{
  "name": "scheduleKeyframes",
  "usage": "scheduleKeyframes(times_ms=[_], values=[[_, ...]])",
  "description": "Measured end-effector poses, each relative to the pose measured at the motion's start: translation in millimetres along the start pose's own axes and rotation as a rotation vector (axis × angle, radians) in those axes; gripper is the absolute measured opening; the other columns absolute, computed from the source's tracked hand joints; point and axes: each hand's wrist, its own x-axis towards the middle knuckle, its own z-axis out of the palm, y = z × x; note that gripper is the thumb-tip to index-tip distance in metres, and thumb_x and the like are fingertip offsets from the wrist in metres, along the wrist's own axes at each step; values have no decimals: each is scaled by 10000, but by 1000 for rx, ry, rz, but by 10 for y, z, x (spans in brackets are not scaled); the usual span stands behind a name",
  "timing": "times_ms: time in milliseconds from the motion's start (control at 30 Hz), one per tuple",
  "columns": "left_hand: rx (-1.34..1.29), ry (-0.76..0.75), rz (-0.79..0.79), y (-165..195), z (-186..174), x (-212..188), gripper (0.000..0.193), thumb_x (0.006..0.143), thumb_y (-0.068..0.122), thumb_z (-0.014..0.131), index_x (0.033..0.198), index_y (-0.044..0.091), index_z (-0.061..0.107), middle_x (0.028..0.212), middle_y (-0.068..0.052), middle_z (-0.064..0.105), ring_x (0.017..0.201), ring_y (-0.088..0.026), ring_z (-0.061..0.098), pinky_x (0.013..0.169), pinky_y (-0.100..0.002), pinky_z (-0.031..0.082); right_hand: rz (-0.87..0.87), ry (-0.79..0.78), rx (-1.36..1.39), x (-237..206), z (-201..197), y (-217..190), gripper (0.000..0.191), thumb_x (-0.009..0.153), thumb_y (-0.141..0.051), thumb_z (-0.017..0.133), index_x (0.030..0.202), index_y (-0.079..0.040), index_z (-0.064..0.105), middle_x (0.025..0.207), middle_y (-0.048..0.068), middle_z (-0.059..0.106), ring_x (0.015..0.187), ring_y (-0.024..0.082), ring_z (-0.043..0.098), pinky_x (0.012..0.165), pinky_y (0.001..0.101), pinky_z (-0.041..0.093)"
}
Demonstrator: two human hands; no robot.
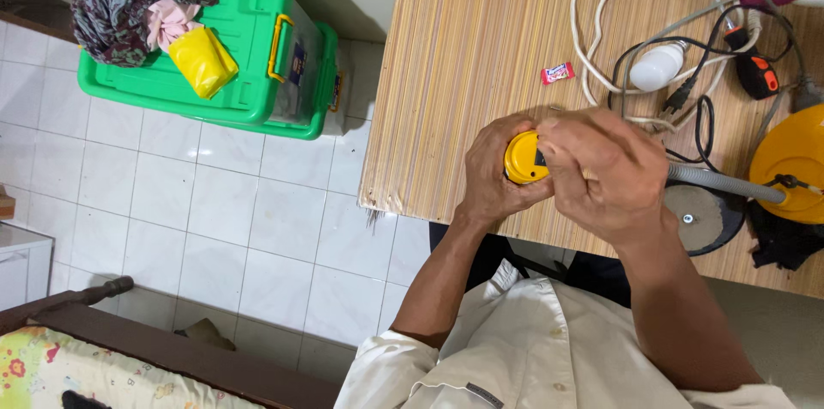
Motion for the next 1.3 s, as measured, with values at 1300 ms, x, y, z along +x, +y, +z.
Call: scheduleKeyframes(times_ms=[1300], values=[[-21,-25,3,-114,34,6,719,669,236,897,1289,64,578,1273,-153,677,1157,-327,692,1027,-421,571,66,-37,-29,58,-51,89,360,966,1,798,1276,-26,616,1045,149,724,858,267,717,744,366,577]])
